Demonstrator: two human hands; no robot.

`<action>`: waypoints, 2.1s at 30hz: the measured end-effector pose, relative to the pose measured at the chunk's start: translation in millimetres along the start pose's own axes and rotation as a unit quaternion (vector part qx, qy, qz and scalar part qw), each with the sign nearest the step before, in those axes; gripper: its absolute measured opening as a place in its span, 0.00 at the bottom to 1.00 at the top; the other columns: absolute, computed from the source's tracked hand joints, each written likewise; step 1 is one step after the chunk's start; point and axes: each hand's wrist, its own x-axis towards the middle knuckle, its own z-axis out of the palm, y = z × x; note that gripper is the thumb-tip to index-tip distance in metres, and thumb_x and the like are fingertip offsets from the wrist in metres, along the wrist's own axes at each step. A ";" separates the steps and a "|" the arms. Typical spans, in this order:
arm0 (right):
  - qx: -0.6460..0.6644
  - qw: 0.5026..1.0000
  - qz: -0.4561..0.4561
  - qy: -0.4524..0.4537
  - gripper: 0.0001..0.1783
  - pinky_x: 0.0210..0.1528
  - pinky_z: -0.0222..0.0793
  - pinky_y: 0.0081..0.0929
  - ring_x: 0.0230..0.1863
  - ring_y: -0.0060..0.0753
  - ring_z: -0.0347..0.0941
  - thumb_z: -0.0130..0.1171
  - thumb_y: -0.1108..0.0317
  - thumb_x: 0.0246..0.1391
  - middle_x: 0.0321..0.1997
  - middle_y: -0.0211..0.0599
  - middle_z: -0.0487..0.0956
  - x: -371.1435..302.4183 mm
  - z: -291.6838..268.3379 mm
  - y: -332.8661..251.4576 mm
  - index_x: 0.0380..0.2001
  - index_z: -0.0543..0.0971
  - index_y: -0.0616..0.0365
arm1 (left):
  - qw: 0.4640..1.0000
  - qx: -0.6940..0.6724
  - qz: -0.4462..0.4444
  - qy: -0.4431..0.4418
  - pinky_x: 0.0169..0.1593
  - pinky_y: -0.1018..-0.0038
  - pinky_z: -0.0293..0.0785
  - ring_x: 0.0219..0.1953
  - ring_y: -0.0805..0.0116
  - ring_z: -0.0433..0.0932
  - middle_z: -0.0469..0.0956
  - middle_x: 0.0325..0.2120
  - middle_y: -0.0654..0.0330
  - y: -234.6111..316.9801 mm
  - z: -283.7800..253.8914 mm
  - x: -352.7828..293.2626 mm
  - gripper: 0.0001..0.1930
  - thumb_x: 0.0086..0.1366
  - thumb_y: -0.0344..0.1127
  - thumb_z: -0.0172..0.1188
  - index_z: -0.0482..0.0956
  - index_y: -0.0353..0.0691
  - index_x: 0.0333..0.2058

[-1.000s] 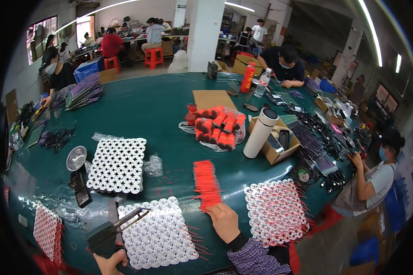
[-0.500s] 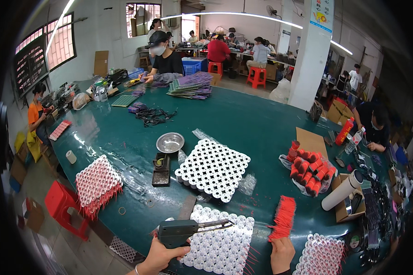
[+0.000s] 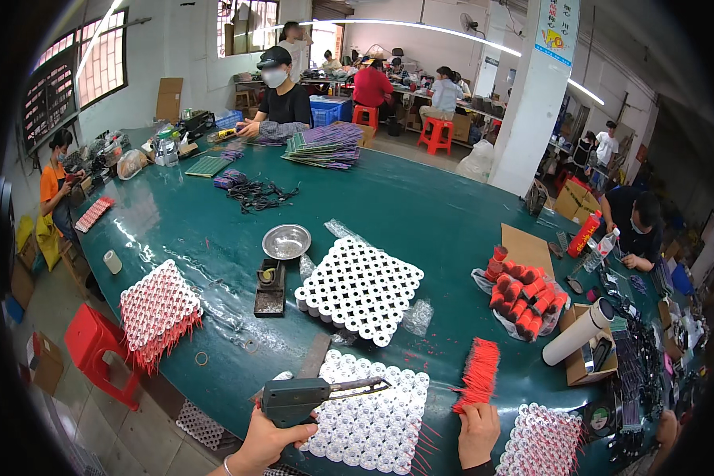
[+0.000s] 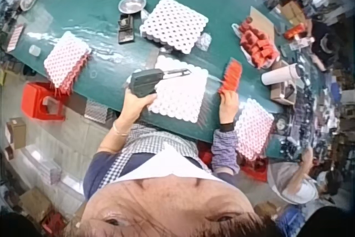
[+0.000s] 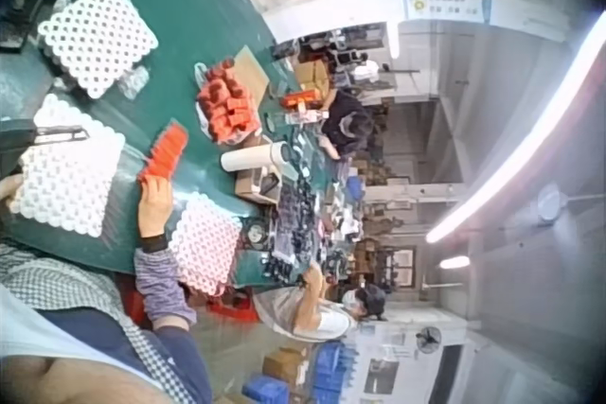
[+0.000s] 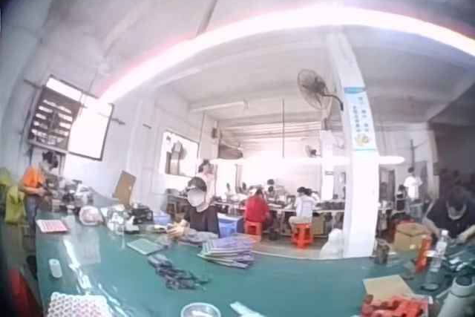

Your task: The person solders red wires onto circular LED circuit boards using a soldering gun.

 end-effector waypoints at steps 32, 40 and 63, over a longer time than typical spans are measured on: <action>-0.053 0.998 -0.023 0.024 0.06 0.39 0.65 0.40 0.38 0.42 0.72 0.67 0.75 0.42 0.31 0.34 0.76 0.2 3.8 17.3 0.26 0.79 0.56 | 0.992 0.089 0.074 0.049 0.26 0.79 0.70 0.22 0.76 0.74 0.79 0.26 0.62 -1.5 16.1 -5.7 0.16 0.52 0.23 0.72 0.81 0.32 0.40; -0.079 0.996 -0.044 0.029 0.04 0.39 0.68 0.43 0.36 0.47 0.74 0.65 0.75 0.46 0.31 0.39 0.77 -2.7 1.2 16.5 0.28 0.79 0.56 | 0.997 0.072 -0.009 -0.005 0.24 0.79 0.70 0.22 0.78 0.75 0.81 0.28 0.60 -18.0 -0.9 3.4 0.16 0.56 0.24 0.73 0.81 0.30 0.43; -0.062 0.992 -0.102 -0.029 0.06 0.45 0.70 0.40 0.40 0.46 0.74 0.65 0.72 0.53 0.34 0.38 0.79 -3.5 6.2 48.7 0.35 0.83 0.50 | 0.996 0.081 0.033 -0.034 0.29 0.78 0.70 0.24 0.79 0.74 0.79 0.26 0.66 -24.7 -27.4 -28.4 0.23 0.57 0.40 0.75 0.80 0.36 0.47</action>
